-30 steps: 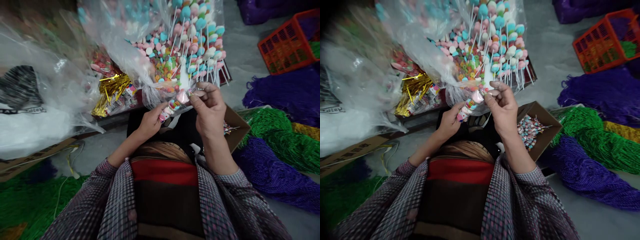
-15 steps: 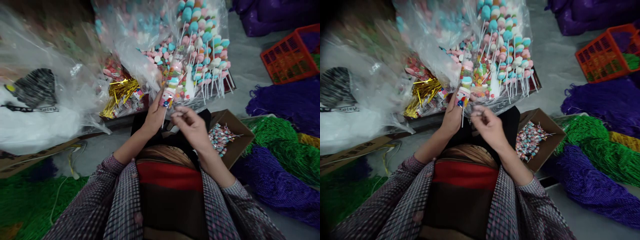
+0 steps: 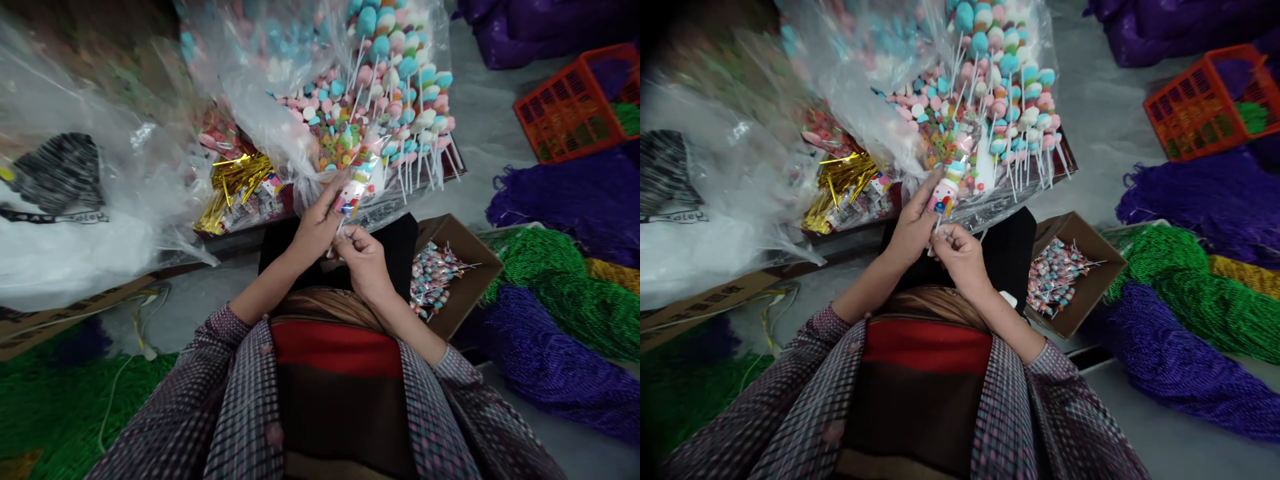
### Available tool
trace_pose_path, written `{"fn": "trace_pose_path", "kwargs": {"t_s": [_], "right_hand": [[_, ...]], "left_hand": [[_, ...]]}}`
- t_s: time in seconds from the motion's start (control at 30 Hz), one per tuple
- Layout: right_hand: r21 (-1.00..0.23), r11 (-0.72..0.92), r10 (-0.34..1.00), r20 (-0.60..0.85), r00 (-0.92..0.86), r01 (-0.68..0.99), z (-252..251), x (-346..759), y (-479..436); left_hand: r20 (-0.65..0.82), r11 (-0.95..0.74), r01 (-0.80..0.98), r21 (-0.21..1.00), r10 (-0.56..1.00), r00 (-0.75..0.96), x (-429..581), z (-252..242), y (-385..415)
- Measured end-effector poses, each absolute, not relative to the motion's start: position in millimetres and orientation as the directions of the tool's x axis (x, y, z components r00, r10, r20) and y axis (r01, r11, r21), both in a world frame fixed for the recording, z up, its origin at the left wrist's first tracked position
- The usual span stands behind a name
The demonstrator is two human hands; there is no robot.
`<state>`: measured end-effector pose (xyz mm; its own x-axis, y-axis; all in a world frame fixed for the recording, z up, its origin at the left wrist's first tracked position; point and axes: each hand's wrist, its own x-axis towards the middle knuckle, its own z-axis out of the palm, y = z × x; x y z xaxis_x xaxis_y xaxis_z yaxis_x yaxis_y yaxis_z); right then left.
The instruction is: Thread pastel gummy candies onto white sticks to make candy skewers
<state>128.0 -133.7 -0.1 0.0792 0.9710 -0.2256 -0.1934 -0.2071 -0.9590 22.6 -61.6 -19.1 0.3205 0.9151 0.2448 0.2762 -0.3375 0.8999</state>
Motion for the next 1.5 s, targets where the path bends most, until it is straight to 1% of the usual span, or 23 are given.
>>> {"fn": "trace_pose_path", "kwargs": {"t_s": [0.1, 0.17, 0.27, 0.33, 0.37, 0.47, 0.53, 0.57, 0.63, 0.67, 0.7, 0.77, 0.83, 0.93, 1.07, 1.17, 1.27, 1.3, 1.33, 1.4, 1.43, 1.47, 1.5], "right_hand": [[-0.97, -0.188, 0.974, -0.204, 0.1, -0.155, 2, 130, -136], [-0.98, -0.159, 0.976, -0.175, 0.132, -0.121, 1, 132, -135], [-0.987, -0.119, 0.968, -0.14, 0.209, -0.11, -5, 135, -131], [-0.982, -0.108, 0.957, -0.144, 0.253, -0.152, -10, 136, -128], [-0.977, -0.11, 0.952, -0.156, 0.264, -0.181, -12, 137, -126], [-0.958, -0.133, 0.946, -0.2, 0.257, -0.256, -14, 140, -123], [-0.95, -0.131, 0.945, -0.205, 0.254, -0.282, -13, 142, -123], [-0.949, -0.123, 0.946, -0.2, 0.253, -0.29, -12, 143, -123], [-0.95, -0.103, 0.951, -0.181, 0.252, -0.294, -11, 144, -124], [-0.952, -0.096, 0.953, -0.172, 0.249, -0.29, -11, 143, -125], [-0.955, -0.092, 0.956, -0.164, 0.244, -0.282, -11, 143, -125], [-0.961, -0.093, 0.961, -0.154, 0.228, -0.259, -12, 140, -127], [-0.965, -0.107, 0.966, -0.158, 0.206, -0.237, -13, 138, -129], [-0.965, -0.131, 0.967, -0.174, 0.184, -0.225, -13, 136, -130], [-0.957, -0.136, 0.963, -0.188, 0.193, -0.256, -15, 134, -130], [-0.951, -0.136, 0.961, -0.194, 0.195, -0.277, -21, 130, -131], [-0.952, -0.16, 0.965, -0.207, 0.162, -0.26, -25, 130, -129], [-0.959, -0.178, 0.971, -0.208, 0.12, -0.22, -24, 133, -128], [-0.972, -0.185, 0.978, -0.197, 0.069, -0.145, -21, 139, -126], [-0.988, -0.134, 0.991, -0.135, -0.008, 0.072, -10, 155, -122], [-0.98, -0.071, 0.997, -0.072, 0.003, 0.184, -3, 164, -119], [-0.967, -0.017, 0.998, -0.003, 0.056, 0.255, 6, 174, -116], [-0.963, 0.01, 0.991, 0.045, 0.122, 0.269, 15, 182, -113]], "left_hand": [[0.357, -0.415, 0.473, 0.777, 0.91, 0.212, 14, -17, -59], [0.423, -0.467, 0.581, 0.666, 0.879, 0.222, 11, -16, -59], [0.485, -0.585, 0.626, 0.515, 0.801, 0.351, 12, -18, -63], [0.487, -0.656, 0.596, 0.463, 0.75, 0.447, 15, -18, -66], [0.478, -0.678, 0.575, 0.457, 0.733, 0.484, 16, -18, -68], [0.431, -0.684, 0.519, 0.512, 0.728, 0.533, 13, -12, -70], [0.389, -0.648, 0.45, 0.614, 0.745, 0.542, 6, -6, -69], [0.363, -0.606, 0.398, 0.689, 0.764, 0.534, 2, -4, -68], [0.309, -0.454, 0.239, 0.859, 0.83, 0.464, -5, 0, -63], [0.277, -0.352, 0.123, 0.928, 0.872, 0.404, -7, 2, -59], [0.239, -0.253, -0.006, 0.968, 0.908, 0.345, -7, 3, -56], [0.166, -0.098, -0.237, 0.966, 0.944, 0.284, -1, 6, -49], [0.116, -0.004, -0.336, 0.942, 0.942, 0.315, 10, 9, -46], [0.023, 0.115, -0.394, 0.912, 0.944, 0.329, 27, 13, -49], [-0.097, 0.271, -0.451, 0.85, 0.923, 0.372, 35, 13, -61], [-0.147, 0.356, -0.443, 0.823, 0.887, 0.439, 33, 11, -69], [-0.186, 0.395, -0.388, 0.833, 0.859, 0.476, 25, 6, -73], [-0.194, 0.394, -0.373, 0.84, 0.86, 0.472, 21, 3, -73], [-0.191, 0.377, -0.366, 0.851, 0.871, 0.454, 17, 0, -73], [-0.156, 0.307, -0.364, 0.88, 0.908, 0.388, 7, -4, -73], [-0.133, 0.268, -0.365, 0.892, 0.925, 0.355, 2, -5, -73], [-0.113, 0.241, -0.366, 0.899, 0.934, 0.339, -2, -5, -74], [-0.106, 0.241, -0.368, 0.898, 0.931, 0.35, -5, -5, -75]]}}
